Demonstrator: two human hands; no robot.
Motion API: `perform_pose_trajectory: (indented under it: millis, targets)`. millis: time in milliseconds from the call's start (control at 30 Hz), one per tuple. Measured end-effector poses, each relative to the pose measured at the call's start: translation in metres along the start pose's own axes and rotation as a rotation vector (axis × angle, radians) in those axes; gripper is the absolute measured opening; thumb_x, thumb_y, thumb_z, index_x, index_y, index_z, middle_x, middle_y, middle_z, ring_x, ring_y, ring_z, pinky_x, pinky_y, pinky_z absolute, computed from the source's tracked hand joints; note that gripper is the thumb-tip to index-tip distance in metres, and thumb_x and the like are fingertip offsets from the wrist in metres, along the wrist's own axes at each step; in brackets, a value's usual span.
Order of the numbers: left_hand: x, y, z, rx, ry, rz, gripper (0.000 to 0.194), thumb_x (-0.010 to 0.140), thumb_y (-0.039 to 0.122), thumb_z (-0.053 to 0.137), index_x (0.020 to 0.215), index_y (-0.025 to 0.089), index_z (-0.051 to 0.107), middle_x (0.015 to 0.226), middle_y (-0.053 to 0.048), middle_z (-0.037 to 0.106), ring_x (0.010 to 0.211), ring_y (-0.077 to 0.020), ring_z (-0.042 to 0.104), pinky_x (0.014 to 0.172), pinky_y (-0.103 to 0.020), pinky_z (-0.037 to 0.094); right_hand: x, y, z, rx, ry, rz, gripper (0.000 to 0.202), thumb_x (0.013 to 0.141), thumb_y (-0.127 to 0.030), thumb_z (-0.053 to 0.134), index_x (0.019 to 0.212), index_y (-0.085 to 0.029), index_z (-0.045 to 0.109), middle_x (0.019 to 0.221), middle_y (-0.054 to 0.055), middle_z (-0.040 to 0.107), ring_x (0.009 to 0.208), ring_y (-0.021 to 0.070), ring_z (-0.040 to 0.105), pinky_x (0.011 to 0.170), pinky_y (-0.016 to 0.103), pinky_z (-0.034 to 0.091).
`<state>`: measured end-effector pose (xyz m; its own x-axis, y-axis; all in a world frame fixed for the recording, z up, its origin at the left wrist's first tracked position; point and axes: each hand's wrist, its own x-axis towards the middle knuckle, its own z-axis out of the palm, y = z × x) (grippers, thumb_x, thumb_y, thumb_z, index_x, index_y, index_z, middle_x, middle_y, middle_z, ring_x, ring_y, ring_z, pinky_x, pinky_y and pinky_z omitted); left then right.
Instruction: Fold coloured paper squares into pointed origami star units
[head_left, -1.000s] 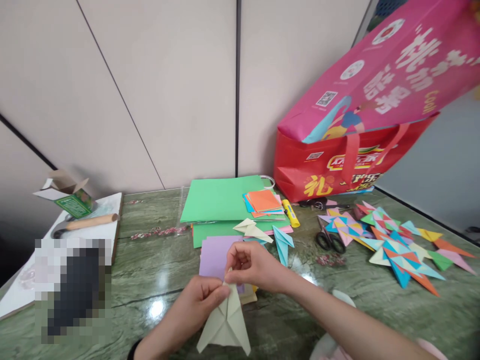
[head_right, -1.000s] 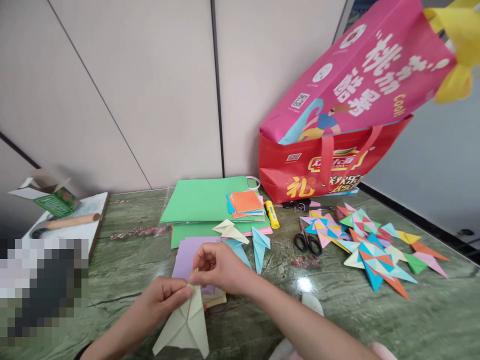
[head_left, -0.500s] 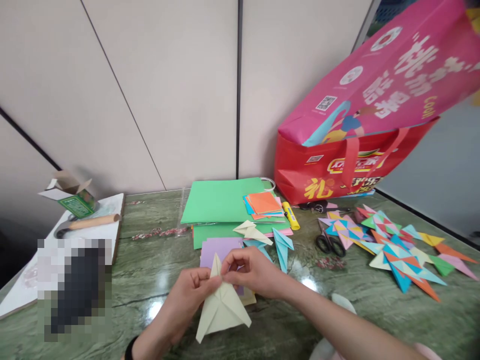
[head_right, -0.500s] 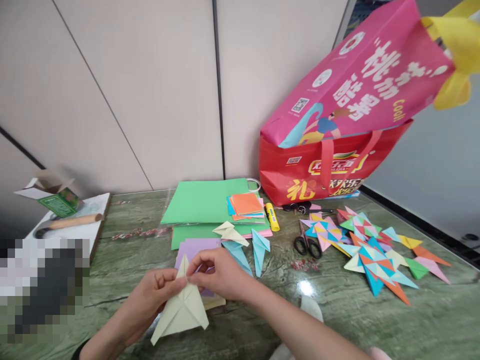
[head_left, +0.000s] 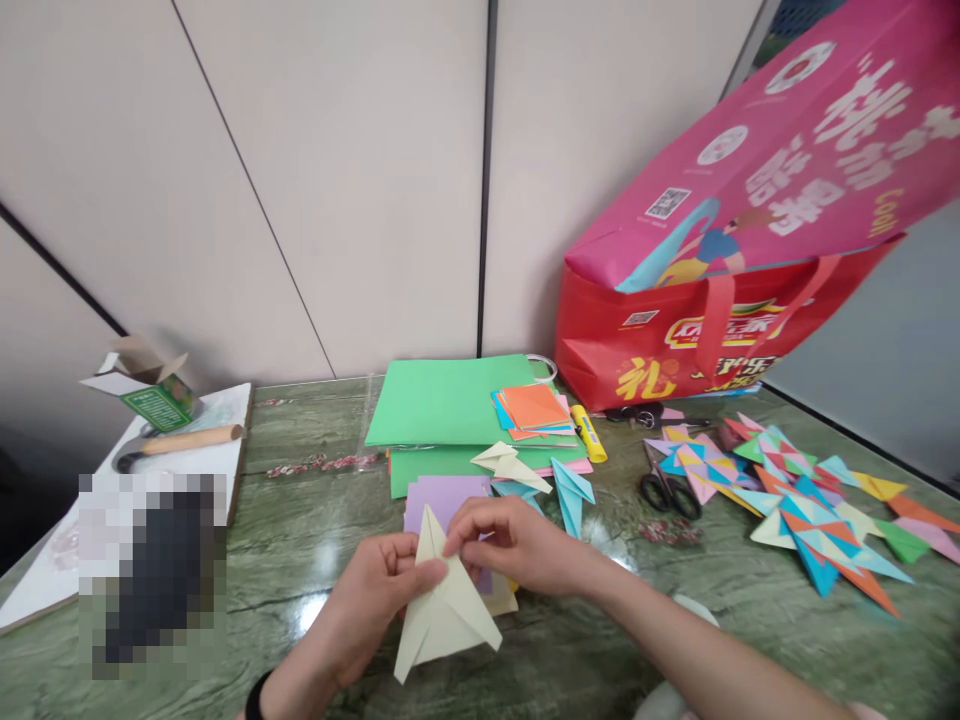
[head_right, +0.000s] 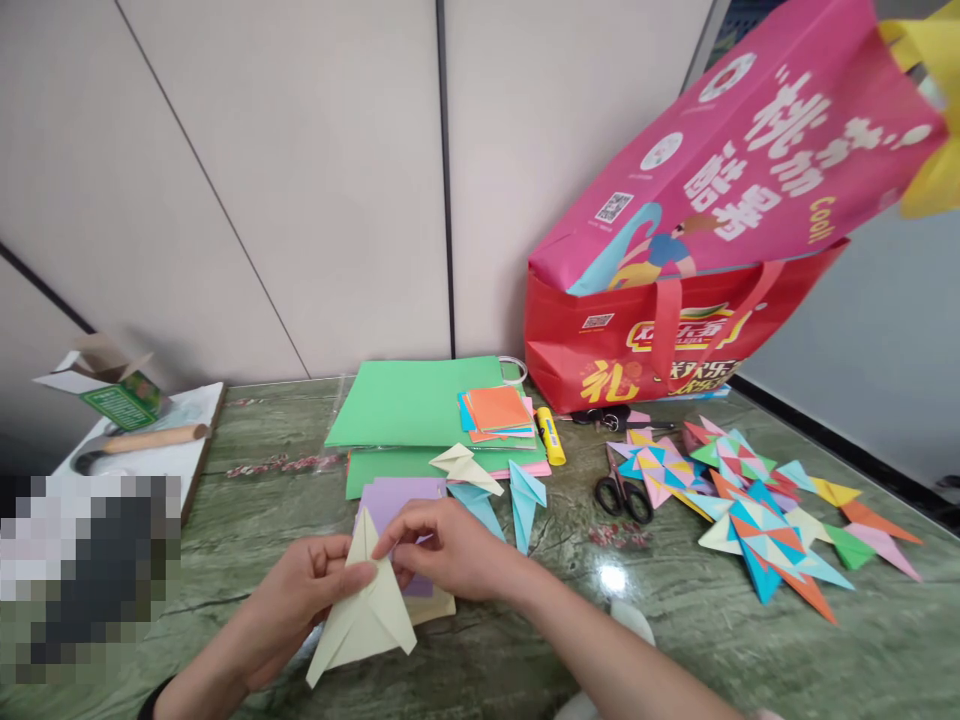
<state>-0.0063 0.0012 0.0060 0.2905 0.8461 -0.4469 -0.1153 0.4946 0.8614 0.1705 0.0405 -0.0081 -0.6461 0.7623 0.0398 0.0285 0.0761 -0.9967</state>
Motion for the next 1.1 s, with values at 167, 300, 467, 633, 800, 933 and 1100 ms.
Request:
perform_pose_trajectory:
  millis: [167,300,467,633,800,933,1100]
  targets:
    - [0.0,0.0,-0.003,-0.002,-0.017,-0.021,0.034,0.053,0.032,0.081,0.075,0.008,0.068,0.058,-0.005,0.07,0.052,-0.0137,0.06,0.05,-0.021,0.042,-0.002,-0.001,-0.01,-0.143,-0.067,-0.114,0.011,0.071,-0.012,0.063,0.08,-0.015,0.067,0.081,0.002,0.059,0.075,0.0113,0.056,0.068,0.022,0.047]
    - [0.001,0.0,-0.002,0.008,-0.069,-0.02,0.034,0.053,0.026,0.081,0.079,0.009,0.068,0.064,-0.006,0.072,0.059,-0.016,0.064,0.054,-0.022,0.045,-0.001,0.001,-0.011,-0.215,-0.058,-0.146,0.006,0.071,-0.015,0.066,0.077,-0.016,0.068,0.078,0.002,0.06,0.075,0.0117,0.056,0.067,0.022,0.046]
    - [0.001,-0.001,-0.003,0.049,-0.052,-0.001,0.031,0.054,0.025,0.08,0.077,0.01,0.066,0.065,-0.006,0.072,0.059,-0.0162,0.064,0.057,-0.024,0.047,-0.001,0.003,-0.011,-0.292,-0.09,-0.175,0.007,0.073,-0.015,0.065,0.077,-0.017,0.069,0.078,0.002,0.062,0.076,0.0121,0.057,0.067,0.022,0.045]
    - [0.003,-0.001,-0.001,0.167,-0.039,0.05,0.027,0.057,0.023,0.077,0.077,0.01,0.064,0.068,-0.006,0.072,0.062,-0.0168,0.064,0.059,-0.025,0.047,-0.002,0.003,-0.011,-0.321,-0.108,-0.19,0.006,0.074,-0.021,0.066,0.077,-0.017,0.069,0.077,0.002,0.062,0.075,0.012,0.056,0.068,0.022,0.045]
    - [0.005,-0.002,0.002,0.252,0.009,0.059,0.025,0.057,0.021,0.075,0.075,0.013,0.058,0.062,-0.004,0.071,0.06,-0.0208,0.067,0.058,-0.03,0.051,-0.002,0.001,-0.005,-0.311,-0.067,-0.174,0.008,0.072,-0.022,0.067,0.078,-0.016,0.068,0.073,0.001,0.061,0.069,0.011,0.055,0.063,0.021,0.044]
    - [0.004,-0.002,0.004,0.267,0.02,0.114,0.033,0.06,0.022,0.073,0.086,0.014,0.055,0.059,-0.004,0.071,0.058,-0.0213,0.068,0.055,-0.029,0.051,-0.002,-0.001,-0.002,-0.234,-0.036,-0.114,0.006,0.072,-0.02,0.067,0.076,-0.015,0.068,0.07,0.0,0.061,0.063,0.01,0.054,0.061,0.02,0.044]
    - [0.002,-0.001,0.005,0.254,0.054,0.146,0.06,0.062,0.027,0.071,0.114,0.01,0.045,0.062,-0.005,0.073,0.064,-0.0235,0.069,0.061,-0.031,0.052,-0.002,-0.002,-0.002,-0.136,0.007,-0.062,0.003,0.07,-0.015,0.067,0.073,-0.014,0.066,0.069,0.0,0.06,0.061,0.0095,0.053,0.06,0.021,0.044]
